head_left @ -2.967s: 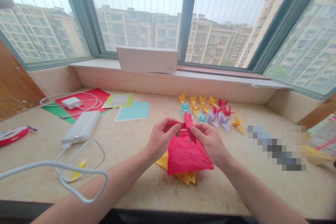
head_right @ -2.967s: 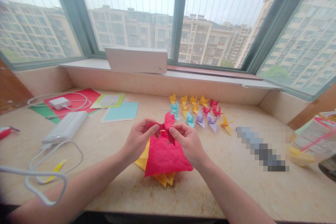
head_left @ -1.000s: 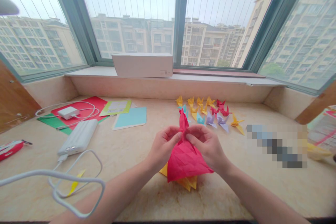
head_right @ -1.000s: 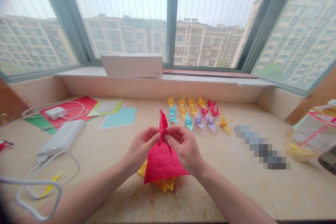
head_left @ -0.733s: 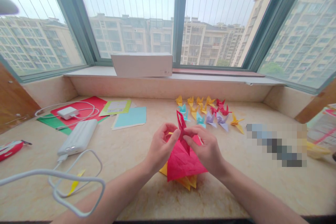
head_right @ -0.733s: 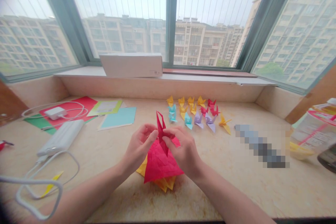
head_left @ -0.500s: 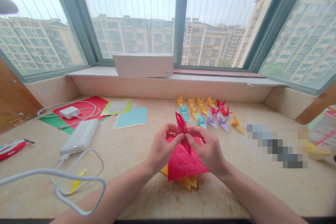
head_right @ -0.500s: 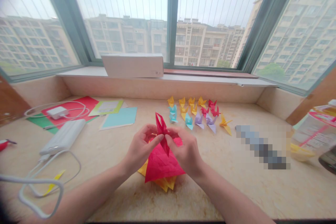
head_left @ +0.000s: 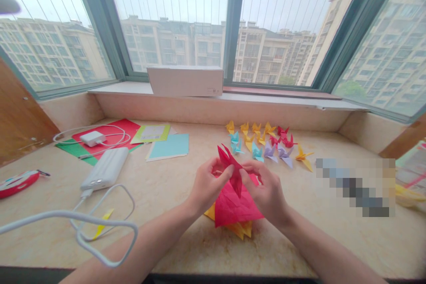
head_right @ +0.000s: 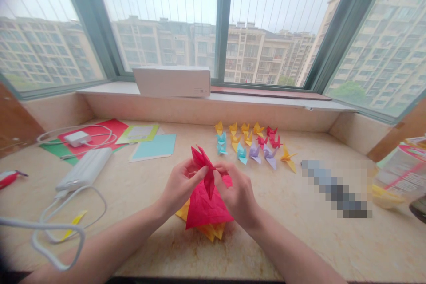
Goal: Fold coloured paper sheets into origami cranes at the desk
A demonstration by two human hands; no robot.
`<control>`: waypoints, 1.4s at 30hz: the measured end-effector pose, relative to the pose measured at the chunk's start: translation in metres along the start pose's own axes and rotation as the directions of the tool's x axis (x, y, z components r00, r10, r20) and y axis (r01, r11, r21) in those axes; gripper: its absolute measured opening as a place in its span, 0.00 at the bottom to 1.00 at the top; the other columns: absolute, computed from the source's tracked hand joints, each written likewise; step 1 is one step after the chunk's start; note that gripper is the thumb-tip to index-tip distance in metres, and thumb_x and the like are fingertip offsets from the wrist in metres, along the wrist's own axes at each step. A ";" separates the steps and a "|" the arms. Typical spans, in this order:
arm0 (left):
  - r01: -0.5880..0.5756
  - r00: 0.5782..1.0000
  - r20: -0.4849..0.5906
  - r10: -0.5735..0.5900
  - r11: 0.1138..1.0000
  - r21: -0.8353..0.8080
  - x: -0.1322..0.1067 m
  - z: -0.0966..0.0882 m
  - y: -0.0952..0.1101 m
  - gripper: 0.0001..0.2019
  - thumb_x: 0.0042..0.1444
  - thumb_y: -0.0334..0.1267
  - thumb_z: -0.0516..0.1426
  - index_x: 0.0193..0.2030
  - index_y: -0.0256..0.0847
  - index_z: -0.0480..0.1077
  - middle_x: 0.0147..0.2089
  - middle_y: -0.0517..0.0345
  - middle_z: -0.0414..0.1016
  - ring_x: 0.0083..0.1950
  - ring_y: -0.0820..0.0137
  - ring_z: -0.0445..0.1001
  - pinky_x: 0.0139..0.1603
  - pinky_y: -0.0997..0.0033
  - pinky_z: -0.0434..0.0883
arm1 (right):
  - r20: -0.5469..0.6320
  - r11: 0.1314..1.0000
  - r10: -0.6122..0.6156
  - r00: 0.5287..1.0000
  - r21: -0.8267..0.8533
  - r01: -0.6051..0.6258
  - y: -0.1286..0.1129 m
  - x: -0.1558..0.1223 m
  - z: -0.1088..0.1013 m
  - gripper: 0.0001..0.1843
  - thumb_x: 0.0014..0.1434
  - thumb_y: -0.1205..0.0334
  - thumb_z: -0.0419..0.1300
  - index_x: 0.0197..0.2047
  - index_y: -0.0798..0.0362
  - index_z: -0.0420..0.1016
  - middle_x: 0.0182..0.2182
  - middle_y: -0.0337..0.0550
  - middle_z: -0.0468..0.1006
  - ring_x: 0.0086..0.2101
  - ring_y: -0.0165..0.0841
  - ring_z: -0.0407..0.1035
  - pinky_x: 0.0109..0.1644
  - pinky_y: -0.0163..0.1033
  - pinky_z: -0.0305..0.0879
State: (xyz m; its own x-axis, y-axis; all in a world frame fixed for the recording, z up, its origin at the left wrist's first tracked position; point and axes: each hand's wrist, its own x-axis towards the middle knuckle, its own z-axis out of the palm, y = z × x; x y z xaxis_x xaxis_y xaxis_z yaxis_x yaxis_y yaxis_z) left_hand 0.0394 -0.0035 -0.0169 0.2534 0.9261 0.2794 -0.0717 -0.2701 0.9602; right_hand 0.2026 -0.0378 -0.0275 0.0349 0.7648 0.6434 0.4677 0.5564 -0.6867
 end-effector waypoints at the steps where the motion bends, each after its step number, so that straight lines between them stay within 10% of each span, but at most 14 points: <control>1: -0.001 1.000 0.008 0.001 1.000 -0.016 0.000 0.000 0.001 0.15 0.57 0.47 0.62 0.41 0.37 0.76 0.41 0.49 0.82 0.40 0.62 0.80 0.42 0.67 0.75 | -0.012 1.000 0.015 1.000 0.018 -0.015 0.001 0.000 0.000 0.06 0.63 0.61 0.59 0.44 0.47 0.74 0.35 0.43 0.83 0.35 0.36 0.79 0.43 0.41 0.75; 17: -0.026 0.994 0.100 0.034 0.997 -0.074 -0.002 -0.001 0.008 0.13 0.60 0.39 0.59 0.48 0.37 0.75 0.42 0.50 0.81 0.39 0.67 0.78 0.40 0.71 0.73 | -0.018 0.920 0.278 0.961 0.294 -0.260 0.001 0.015 -0.008 0.04 0.61 0.59 0.61 0.36 0.50 0.73 0.28 0.38 0.77 0.26 0.30 0.70 0.29 0.33 0.65; 31: 0.038 0.999 -0.024 -0.036 0.996 0.084 0.000 -0.002 0.004 0.10 0.56 0.41 0.62 0.37 0.35 0.72 0.34 0.53 0.77 0.31 0.68 0.76 0.31 0.72 0.71 | 0.060 0.984 -0.173 0.983 -0.022 0.175 -0.001 0.004 -0.002 0.11 0.64 0.67 0.57 0.49 0.48 0.75 0.41 0.44 0.79 0.41 0.35 0.75 0.47 0.41 0.73; 42: -0.037 0.998 0.051 0.038 0.999 -0.032 -0.002 -0.003 0.005 0.12 0.59 0.43 0.62 0.43 0.35 0.74 0.39 0.50 0.81 0.38 0.68 0.78 0.40 0.71 0.73 | 0.008 0.965 0.126 0.992 0.232 -0.125 0.003 0.008 -0.001 0.12 0.62 0.65 0.59 0.50 0.48 0.72 0.40 0.43 0.80 0.40 0.36 0.76 0.45 0.41 0.74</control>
State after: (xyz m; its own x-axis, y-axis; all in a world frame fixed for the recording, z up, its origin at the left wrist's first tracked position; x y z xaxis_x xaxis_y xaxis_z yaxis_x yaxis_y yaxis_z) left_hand 0.0356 -0.0063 -0.0124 0.2990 0.9005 0.3156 -0.1119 -0.2953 0.9488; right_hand 0.2048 -0.0303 -0.0244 0.0864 0.8316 0.5486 0.2419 0.5167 -0.8213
